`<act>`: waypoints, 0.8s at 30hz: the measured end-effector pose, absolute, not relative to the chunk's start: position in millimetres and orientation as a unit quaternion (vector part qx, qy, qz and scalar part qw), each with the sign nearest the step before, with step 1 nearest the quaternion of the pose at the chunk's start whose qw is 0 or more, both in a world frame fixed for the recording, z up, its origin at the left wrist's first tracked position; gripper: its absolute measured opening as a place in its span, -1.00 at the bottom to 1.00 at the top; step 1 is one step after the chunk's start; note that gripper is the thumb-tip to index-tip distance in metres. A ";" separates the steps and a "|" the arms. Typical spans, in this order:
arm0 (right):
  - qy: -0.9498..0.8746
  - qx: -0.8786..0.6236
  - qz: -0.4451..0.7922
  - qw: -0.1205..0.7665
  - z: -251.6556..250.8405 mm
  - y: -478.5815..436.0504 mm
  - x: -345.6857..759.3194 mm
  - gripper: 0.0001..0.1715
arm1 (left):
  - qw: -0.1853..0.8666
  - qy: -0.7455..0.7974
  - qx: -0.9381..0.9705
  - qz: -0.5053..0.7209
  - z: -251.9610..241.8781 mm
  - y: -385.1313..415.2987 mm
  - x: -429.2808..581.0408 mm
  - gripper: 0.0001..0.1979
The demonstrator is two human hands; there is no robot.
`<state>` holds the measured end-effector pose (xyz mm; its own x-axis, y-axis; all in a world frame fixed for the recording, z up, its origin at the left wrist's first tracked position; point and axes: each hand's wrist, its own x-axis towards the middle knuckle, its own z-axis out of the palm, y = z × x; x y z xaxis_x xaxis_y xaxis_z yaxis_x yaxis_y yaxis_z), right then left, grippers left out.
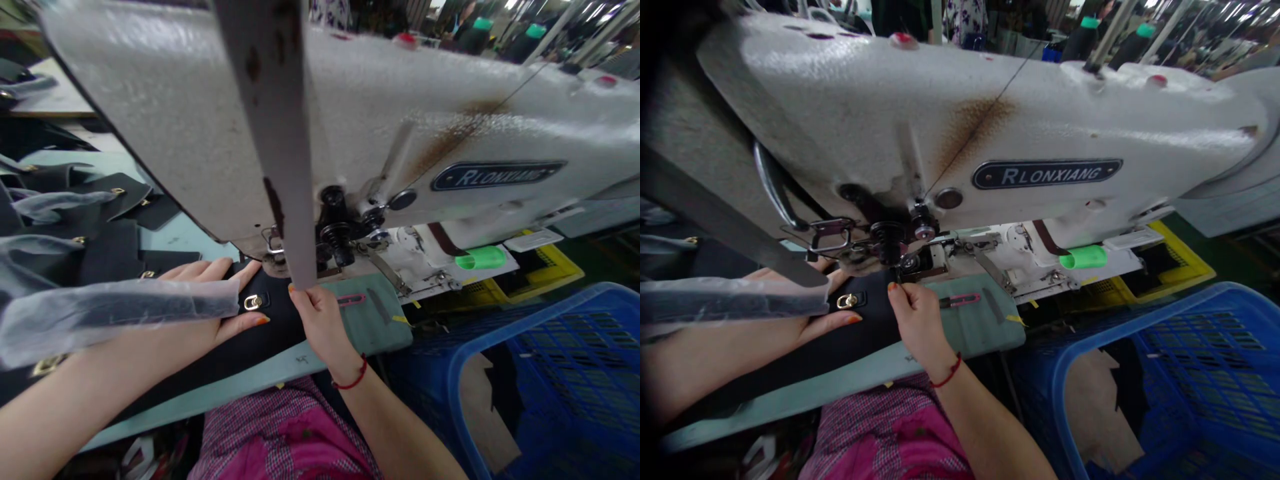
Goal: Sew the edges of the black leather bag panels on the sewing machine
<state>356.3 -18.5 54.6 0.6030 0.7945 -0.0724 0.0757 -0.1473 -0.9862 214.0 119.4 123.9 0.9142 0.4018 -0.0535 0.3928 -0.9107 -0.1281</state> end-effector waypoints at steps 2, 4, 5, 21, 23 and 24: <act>-0.319 -0.693 0.311 0.566 54.0 -18.1 356.2 -0.44 | 0.050 -0.194 -0.978 0.054 125.4 118.7 213.7 -0.22; -0.326 -0.695 0.309 0.561 54.4 -18.0 356.7 -0.42 | 0.033 -0.191 -0.980 0.055 123.3 118.4 213.0 -0.25; -0.331 -0.696 0.307 0.558 54.9 -18.2 357.2 -0.42 | 0.024 -0.193 -0.980 0.050 121.2 118.3 212.6 -0.26; -0.363 -0.709 0.273 0.539 60.0 -17.4 365.2 -0.42 | -0.002 -0.169 -0.985 0.021 103.1 142.0 213.3 -0.33; -0.378 -0.700 0.290 0.533 52.8 -31.1 365.4 -0.42 | -0.012 -0.173 -0.984 0.025 103.2 143.1 213.9 -0.33; -0.384 -0.693 0.304 0.529 48.0 -39.2 365.1 -0.44 | -0.013 -0.175 -0.984 0.026 103.5 142.7 214.1 -0.33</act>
<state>365.1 -39.2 48.0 0.5202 0.8539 -0.0141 0.2113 -0.1447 -0.9666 214.1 142.7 103.5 0.9377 0.3431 -0.0552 0.3445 -0.9386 0.0175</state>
